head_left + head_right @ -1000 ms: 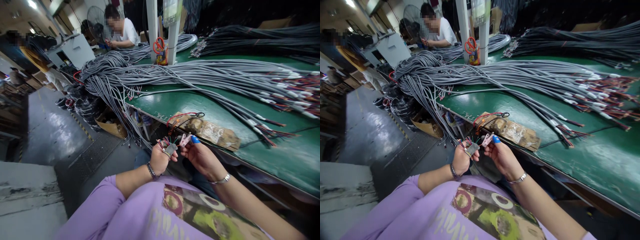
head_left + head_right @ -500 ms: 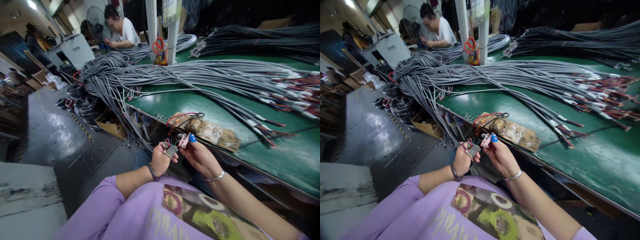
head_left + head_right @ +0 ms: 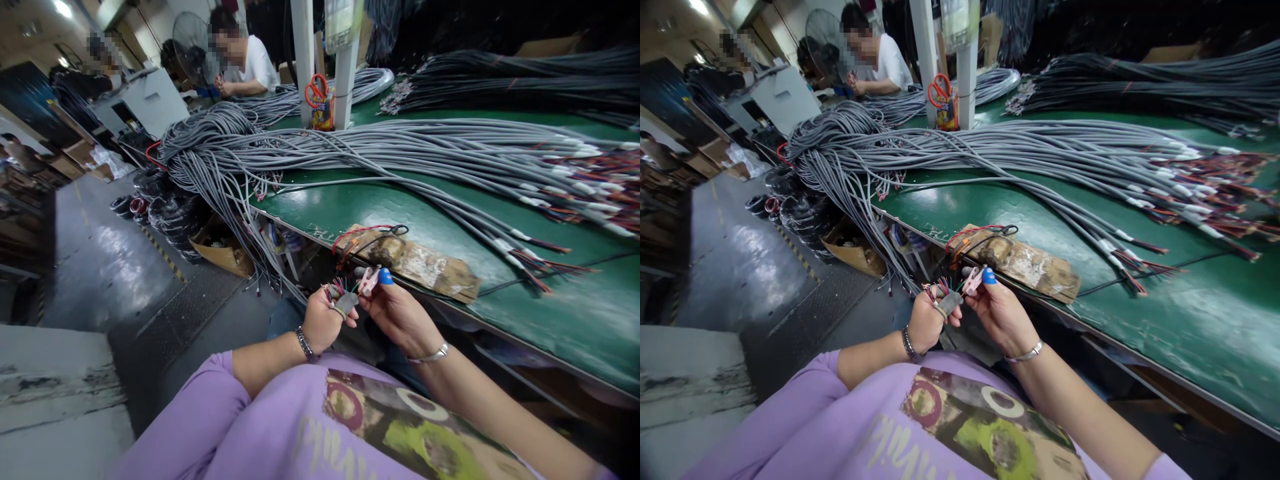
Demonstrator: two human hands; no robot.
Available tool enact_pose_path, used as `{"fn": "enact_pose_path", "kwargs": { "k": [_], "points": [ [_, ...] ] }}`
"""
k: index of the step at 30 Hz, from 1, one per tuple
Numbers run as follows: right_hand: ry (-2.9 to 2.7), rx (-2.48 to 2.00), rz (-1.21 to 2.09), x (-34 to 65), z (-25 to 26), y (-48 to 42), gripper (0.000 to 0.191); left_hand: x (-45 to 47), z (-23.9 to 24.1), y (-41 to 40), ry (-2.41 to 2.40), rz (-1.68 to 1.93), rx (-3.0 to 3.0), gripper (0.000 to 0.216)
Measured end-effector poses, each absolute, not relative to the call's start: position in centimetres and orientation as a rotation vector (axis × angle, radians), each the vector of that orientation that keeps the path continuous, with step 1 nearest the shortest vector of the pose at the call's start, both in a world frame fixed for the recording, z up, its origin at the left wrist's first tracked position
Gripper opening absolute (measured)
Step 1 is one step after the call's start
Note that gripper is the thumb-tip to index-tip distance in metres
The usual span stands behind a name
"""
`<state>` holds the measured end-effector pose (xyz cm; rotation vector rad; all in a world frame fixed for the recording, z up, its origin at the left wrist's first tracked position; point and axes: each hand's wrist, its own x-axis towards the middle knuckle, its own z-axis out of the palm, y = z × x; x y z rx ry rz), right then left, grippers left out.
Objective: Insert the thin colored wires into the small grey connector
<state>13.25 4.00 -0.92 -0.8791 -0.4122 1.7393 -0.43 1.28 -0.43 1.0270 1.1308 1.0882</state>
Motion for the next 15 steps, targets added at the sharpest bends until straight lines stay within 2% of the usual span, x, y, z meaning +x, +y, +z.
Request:
{"fn": "enact_pose_path", "kwargs": {
  "k": [5,15],
  "points": [
    [-0.442,-0.872,1.715,13.16,-1.01,4.08,0.033,-0.49,-0.60,1.17,1.135,1.077,1.025,0.044],
    [-0.379,-0.879,1.751,13.09,-0.66,3.93,0.036,-0.60,-0.49,1.06,1.110,1.074,1.035,0.043]
  ]
}}
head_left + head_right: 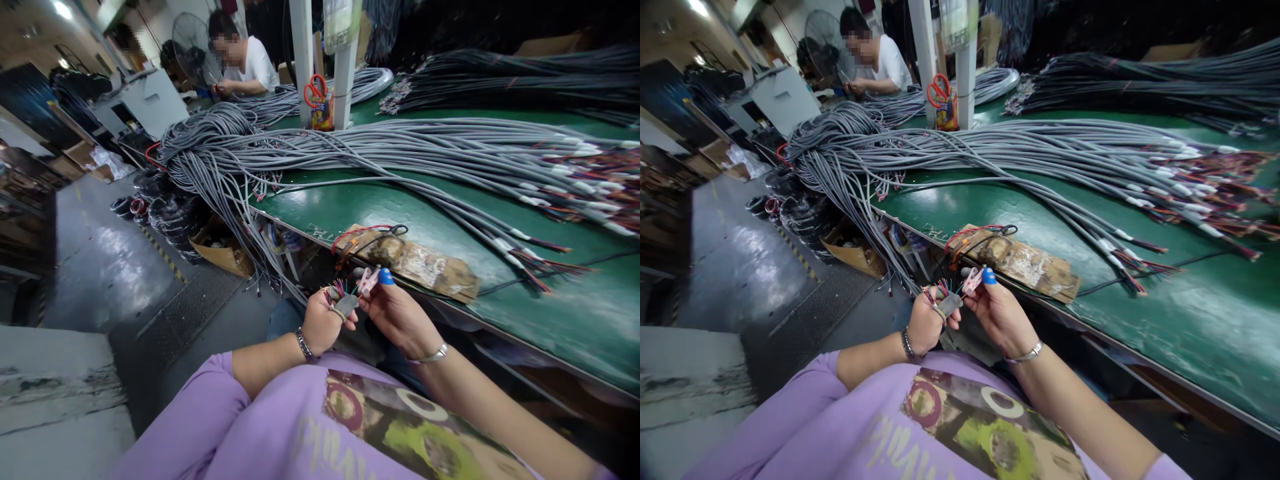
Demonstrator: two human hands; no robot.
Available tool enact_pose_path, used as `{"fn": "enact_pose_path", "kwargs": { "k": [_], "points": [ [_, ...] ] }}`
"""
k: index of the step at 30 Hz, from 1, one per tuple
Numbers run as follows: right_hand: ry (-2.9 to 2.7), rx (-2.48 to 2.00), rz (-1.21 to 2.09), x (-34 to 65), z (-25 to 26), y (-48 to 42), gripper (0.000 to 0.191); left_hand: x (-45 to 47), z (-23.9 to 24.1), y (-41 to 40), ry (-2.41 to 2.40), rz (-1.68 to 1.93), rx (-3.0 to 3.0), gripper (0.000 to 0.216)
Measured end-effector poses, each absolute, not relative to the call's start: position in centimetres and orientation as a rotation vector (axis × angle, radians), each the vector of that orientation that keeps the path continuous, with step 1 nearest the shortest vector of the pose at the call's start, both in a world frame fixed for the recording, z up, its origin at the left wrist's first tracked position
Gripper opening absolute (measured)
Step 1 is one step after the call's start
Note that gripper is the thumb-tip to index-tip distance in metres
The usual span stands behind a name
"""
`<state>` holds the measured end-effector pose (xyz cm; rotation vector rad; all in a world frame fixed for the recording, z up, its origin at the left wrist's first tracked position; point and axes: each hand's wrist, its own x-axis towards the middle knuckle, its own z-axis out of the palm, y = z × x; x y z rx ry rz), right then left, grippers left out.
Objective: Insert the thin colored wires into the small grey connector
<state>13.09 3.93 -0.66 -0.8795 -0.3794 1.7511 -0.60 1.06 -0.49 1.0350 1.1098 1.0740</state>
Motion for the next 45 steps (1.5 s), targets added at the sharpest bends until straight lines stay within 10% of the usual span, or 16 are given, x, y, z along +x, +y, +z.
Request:
{"fn": "enact_pose_path", "kwargs": {
  "k": [45],
  "points": [
    [-0.507,-0.934,1.826,13.6,0.6,3.9,0.054,-0.9,0.6,0.7,1.084,1.190,0.940,0.043]
  ]
}}
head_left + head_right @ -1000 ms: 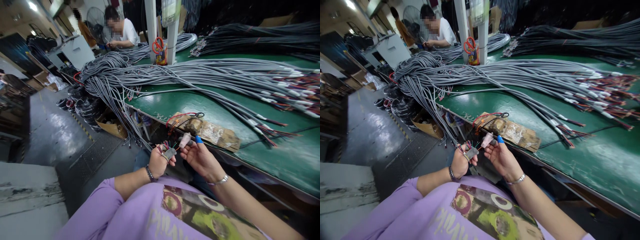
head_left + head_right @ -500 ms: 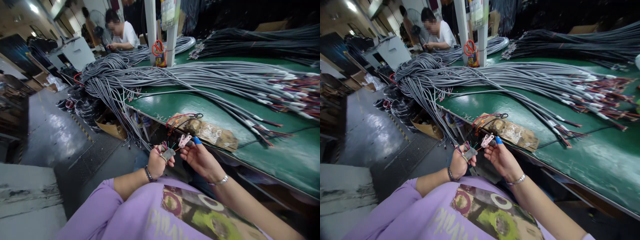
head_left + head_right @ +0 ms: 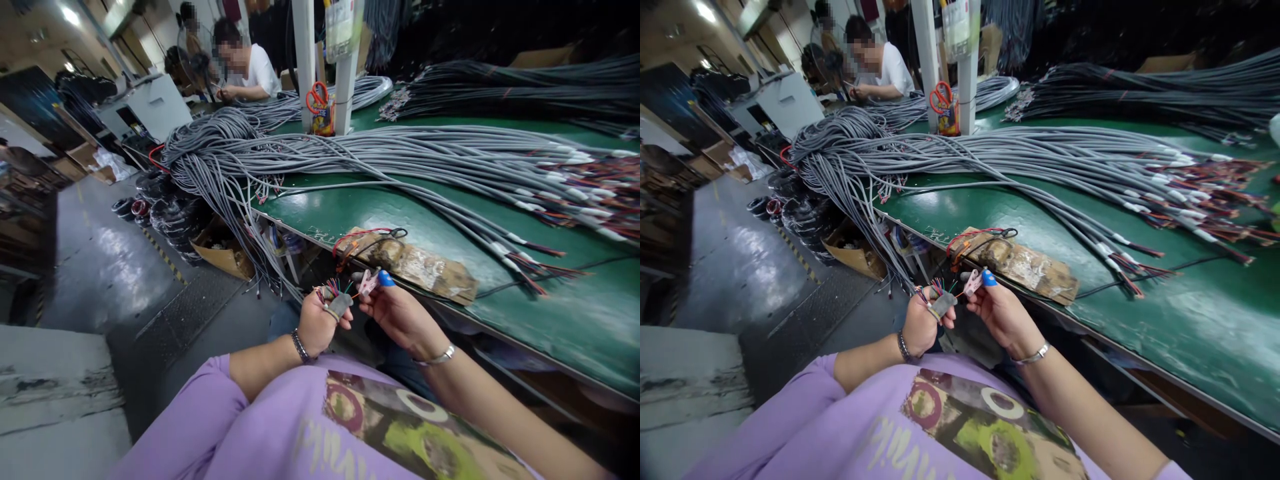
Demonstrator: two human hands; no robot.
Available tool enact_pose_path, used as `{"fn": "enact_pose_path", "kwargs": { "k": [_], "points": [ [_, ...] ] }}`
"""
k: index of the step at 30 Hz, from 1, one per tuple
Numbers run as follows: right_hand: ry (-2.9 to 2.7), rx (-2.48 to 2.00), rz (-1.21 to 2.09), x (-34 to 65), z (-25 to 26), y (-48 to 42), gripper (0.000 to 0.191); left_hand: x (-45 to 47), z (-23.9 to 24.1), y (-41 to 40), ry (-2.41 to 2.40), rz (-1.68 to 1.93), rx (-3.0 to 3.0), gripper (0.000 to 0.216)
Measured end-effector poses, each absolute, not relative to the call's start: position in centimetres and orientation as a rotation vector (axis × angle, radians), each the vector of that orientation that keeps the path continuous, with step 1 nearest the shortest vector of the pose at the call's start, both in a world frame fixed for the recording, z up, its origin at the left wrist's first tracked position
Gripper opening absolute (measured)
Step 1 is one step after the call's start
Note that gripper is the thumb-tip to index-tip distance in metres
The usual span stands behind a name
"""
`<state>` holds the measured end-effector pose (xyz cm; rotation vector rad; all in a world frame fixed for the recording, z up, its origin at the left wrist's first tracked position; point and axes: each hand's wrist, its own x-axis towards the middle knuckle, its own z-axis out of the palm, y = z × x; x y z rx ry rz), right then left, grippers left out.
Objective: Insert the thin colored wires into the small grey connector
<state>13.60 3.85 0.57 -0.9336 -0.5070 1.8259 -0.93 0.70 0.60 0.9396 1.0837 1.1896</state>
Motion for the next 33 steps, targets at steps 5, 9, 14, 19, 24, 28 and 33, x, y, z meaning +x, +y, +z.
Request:
{"fn": "enact_pose_path", "kwargs": {
  "k": [5,9,14,19,24,28,33],
  "points": [
    [-0.447,-0.930,1.821,13.5,0.2,3.9,0.046,-0.5,0.6,1.1,1.114,1.182,0.951,0.041],
    [-0.373,-0.938,1.779,13.2,-0.1,4.1,0.039,-0.4,0.1,1.2,1.131,1.166,0.936,0.040],
    [-0.358,-0.919,1.759,12.9,0.0,4.2,0.036,-0.4,-0.3,1.1,1.130,1.138,0.945,0.038],
    [-0.363,-0.904,1.787,13.0,-0.4,3.9,0.037,-0.4,-0.1,1.0,1.115,1.141,0.955,0.037],
    [-0.329,-0.863,1.838,13.5,-1.0,3.8,0.041,-0.6,0.0,0.6,1.084,1.133,0.915,0.039],
    [-0.308,-0.881,1.865,13.8,-0.8,3.5,0.044,-1.3,0.0,0.3,1.055,1.141,0.818,0.044],
    [-0.277,-0.916,1.868,13.8,-0.3,3.2,0.040,-1.7,0.2,0.3,1.063,1.138,0.783,0.042]
  ]
}}
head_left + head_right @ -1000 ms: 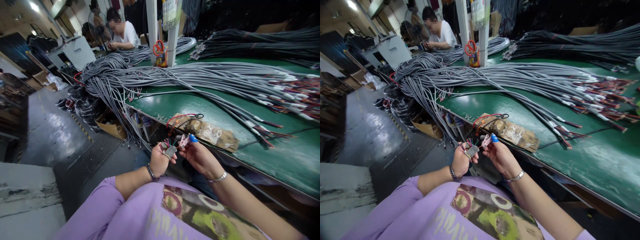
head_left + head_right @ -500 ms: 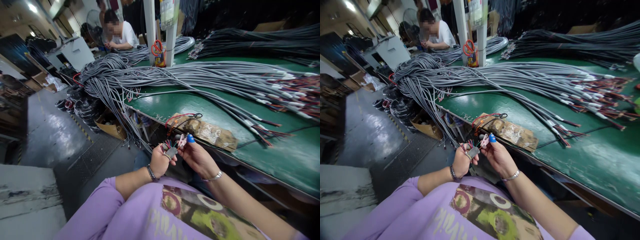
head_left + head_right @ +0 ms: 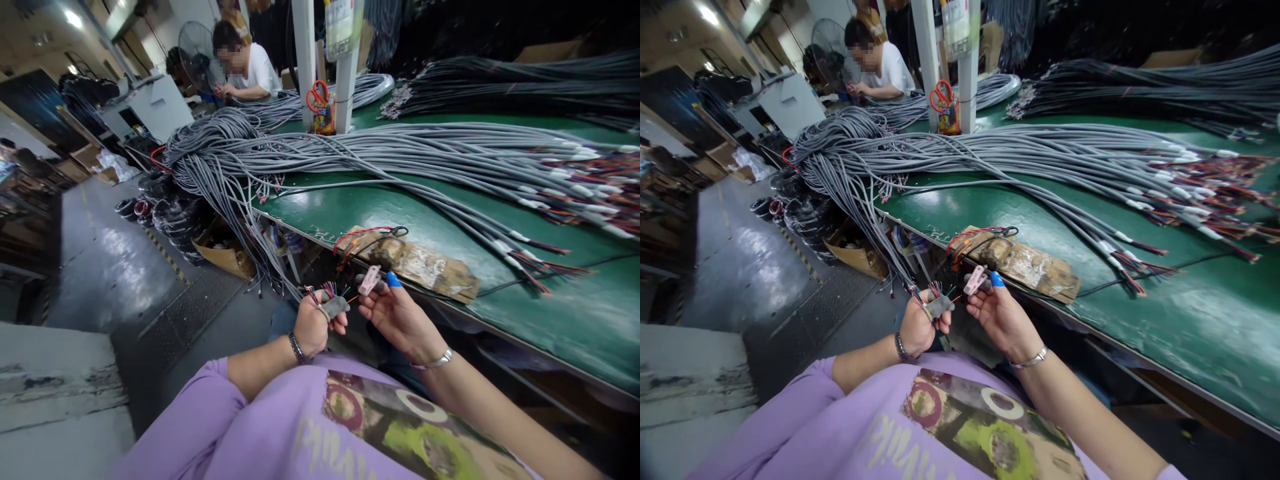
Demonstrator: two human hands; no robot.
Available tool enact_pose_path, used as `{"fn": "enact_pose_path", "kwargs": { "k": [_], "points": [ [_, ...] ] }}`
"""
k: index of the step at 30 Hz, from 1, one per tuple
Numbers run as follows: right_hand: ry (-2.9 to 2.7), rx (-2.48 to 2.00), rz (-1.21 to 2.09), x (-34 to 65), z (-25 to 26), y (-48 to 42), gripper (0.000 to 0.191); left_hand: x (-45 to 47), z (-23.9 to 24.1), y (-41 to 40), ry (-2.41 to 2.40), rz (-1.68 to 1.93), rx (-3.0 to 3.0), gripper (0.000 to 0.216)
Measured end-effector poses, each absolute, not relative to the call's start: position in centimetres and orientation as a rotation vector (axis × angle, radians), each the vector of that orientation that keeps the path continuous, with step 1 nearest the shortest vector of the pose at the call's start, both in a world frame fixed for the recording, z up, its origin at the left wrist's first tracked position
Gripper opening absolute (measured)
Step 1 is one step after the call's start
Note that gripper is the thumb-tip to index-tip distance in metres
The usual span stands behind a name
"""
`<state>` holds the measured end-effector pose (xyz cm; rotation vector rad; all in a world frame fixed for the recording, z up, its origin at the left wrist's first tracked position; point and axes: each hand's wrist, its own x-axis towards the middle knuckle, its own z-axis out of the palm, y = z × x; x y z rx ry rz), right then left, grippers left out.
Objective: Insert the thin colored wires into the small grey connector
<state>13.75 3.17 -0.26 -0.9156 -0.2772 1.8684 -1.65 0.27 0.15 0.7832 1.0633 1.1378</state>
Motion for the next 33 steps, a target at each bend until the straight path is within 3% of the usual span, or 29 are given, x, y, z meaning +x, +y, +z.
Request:
{"fn": "enact_pose_path", "kwargs": {
  "k": [10,33],
  "points": [
    [-0.268,-0.959,1.876,14.0,-0.8,3.1,0.028,-1.6,-0.1,0.1,1.056,1.100,0.783,0.041],
    [-0.298,-1.132,1.805,16.6,-4.0,2.1,0.025,-1.1,-1.6,1.0,1.121,1.058,0.949,0.045]
  ]
}}
